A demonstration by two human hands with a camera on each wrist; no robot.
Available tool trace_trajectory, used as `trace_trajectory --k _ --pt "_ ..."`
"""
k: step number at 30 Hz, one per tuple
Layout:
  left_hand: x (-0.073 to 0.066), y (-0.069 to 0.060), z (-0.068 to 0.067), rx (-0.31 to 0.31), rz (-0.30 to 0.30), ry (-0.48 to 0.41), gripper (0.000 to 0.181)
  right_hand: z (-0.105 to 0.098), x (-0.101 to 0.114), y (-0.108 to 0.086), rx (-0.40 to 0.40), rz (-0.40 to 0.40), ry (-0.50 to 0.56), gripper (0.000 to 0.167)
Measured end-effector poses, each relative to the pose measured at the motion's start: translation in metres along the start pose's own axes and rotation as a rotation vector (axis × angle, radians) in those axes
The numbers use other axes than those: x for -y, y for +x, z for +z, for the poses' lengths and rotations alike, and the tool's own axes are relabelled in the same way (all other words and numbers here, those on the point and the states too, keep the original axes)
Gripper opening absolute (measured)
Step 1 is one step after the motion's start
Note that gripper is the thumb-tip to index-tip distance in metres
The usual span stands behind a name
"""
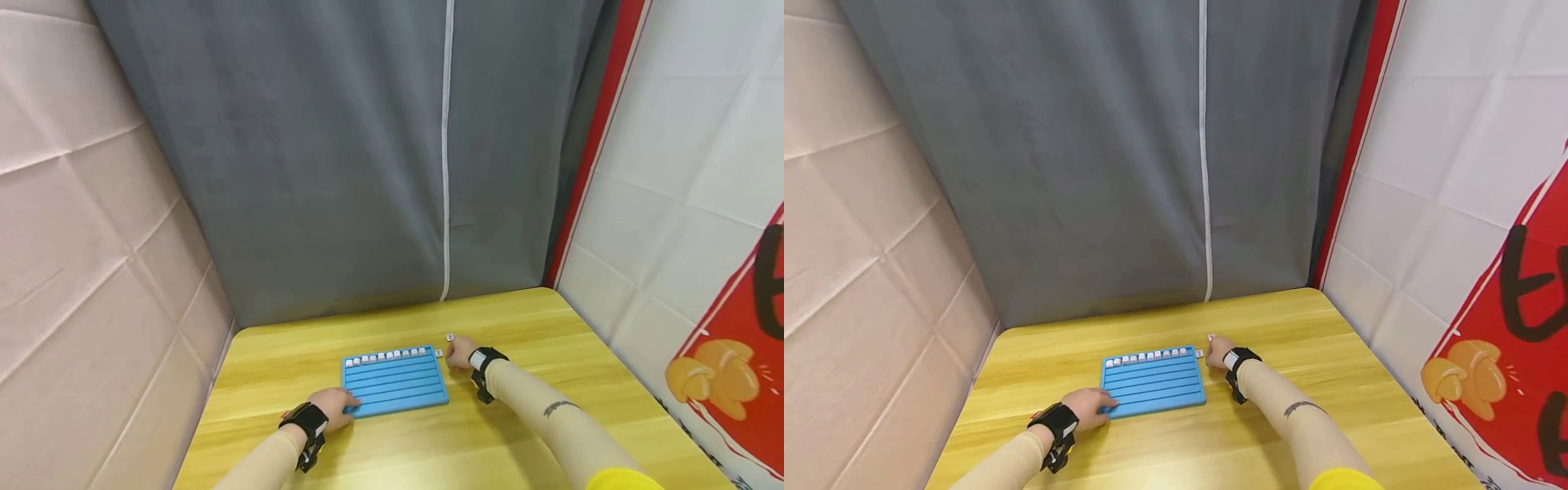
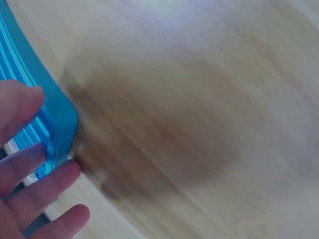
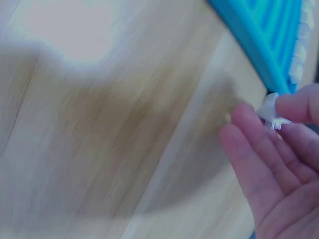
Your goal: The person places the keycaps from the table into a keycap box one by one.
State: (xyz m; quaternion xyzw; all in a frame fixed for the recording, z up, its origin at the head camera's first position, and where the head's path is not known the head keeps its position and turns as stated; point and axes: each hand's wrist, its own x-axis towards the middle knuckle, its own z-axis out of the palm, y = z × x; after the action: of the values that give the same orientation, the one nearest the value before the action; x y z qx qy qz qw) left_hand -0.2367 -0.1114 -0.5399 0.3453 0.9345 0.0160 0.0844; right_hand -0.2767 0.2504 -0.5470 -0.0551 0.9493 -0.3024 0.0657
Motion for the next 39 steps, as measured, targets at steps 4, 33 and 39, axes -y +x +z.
trace_trajectory --k 4,33,39 --pt "0.002 0.004 0.003 0.01 0.011 -0.001 0.031 -0.001 0.005 -0.003 0.054 0.044 0.193 0.012" --pt "-0.077 0.077 -0.07 -0.099 0.142 0.0 0.059 -0.007 0.079 -0.011 0.351 0.011 0.465 0.048" --pt "-0.079 0.088 -0.059 -0.137 0.15 0.0 0.042 -0.008 0.081 -0.011 0.398 -0.024 0.451 0.044"
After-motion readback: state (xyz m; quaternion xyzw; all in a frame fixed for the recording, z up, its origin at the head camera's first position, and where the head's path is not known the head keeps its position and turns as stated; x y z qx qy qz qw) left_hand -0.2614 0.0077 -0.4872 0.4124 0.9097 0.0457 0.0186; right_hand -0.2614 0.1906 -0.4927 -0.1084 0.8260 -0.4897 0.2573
